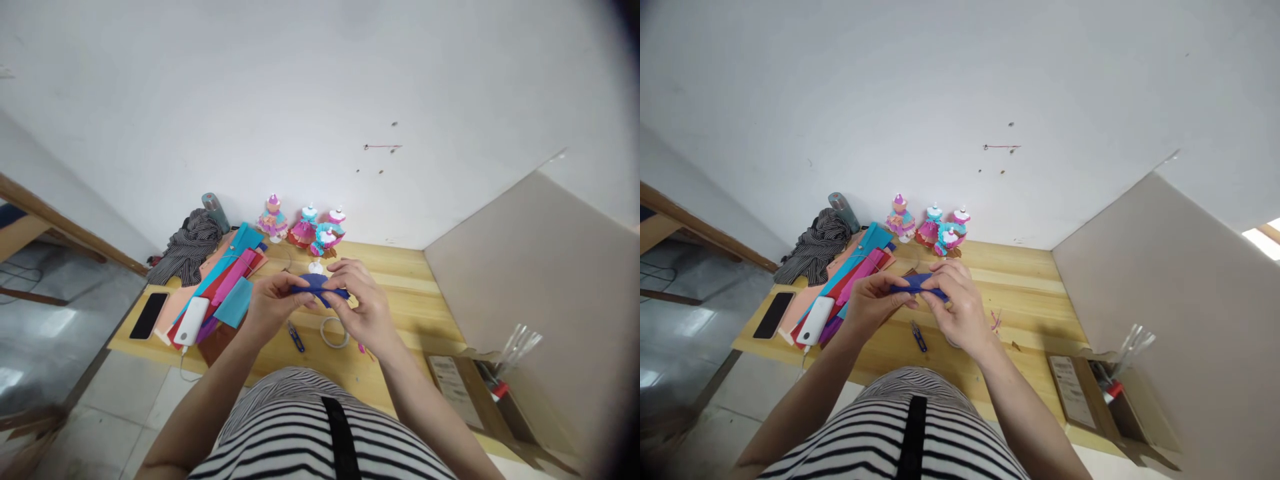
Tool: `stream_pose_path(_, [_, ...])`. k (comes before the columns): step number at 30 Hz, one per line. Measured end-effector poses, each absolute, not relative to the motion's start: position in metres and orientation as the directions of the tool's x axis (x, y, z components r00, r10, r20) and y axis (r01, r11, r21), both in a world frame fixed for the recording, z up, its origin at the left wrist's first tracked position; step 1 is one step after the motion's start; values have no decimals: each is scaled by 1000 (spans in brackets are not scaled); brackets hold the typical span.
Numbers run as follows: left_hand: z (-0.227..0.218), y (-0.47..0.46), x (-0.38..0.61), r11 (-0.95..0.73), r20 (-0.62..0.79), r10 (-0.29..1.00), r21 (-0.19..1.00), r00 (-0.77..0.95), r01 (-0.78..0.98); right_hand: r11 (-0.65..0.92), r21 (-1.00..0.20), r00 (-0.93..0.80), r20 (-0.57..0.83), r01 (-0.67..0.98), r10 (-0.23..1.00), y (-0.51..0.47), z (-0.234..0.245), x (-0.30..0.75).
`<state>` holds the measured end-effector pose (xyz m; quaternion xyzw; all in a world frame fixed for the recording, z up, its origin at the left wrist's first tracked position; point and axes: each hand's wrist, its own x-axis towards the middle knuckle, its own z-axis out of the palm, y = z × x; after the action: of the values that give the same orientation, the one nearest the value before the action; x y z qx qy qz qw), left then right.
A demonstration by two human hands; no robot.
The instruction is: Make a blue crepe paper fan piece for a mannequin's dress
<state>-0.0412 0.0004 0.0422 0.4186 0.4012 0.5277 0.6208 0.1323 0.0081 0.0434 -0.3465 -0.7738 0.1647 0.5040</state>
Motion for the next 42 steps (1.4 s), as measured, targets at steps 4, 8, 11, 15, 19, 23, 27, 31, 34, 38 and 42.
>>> stream_pose_path(4, [38, 0, -43, 92, -67, 994, 936, 84, -340, 700, -617, -275, 647, 358, 711, 9, 42, 132])
stream_pose_path(8, [36, 1, -46, 86, -65, 995, 940, 73, -329, 684, -653, -322, 603, 325, 729, 7, 41, 133])
stream_pose_path(11, [37, 2, -47, 89, -67, 994, 951, 83, -295, 696, -630, -328, 614, 345, 718, 8, 41, 130])
stream_pose_path(15, [38, 3, -47, 28, -18, 998, 981, 55, -194, 731, -572, -350, 643, 372, 681, 11, 41, 125])
stream_pose_path(19, [36, 3, -48, 58, -39, 995, 972, 88, -227, 727, -574, -311, 661, 376, 683, 11, 41, 124])
stream_pose_path(23, [35, 3, -48, 103, -64, 987, 956, 147, -273, 735, -570, -307, 672, 368, 674, 10, 39, 126])
stream_pose_path(27, [32, 3, -47, 93, -50, 987, 951, 151, -293, 740, -576, -313, 673, 347, 671, 11, 37, 127])
stream_pose_path(31, [28, 2, -49, 26, -4, 998, 939, 64, -344, 660, -654, -154, 657, 369, 738, 4, 35, 137])
stream_pose_path(34, [28, -1, -53, -82, 71, 996, 940, -47, -331, 576, -774, 96, 615, 265, 783, -8, 29, 146])
stream_pose_path(38, [28, -2, -56, -187, 170, 982, 931, -82, -312, 419, -905, -73, 424, -75, 903, -21, 24, 145])
stream_pose_path(42, [29, -2, -51, -236, 236, 971, 928, -32, -288, 236, -966, -193, 252, -104, 948, -24, 26, 134])
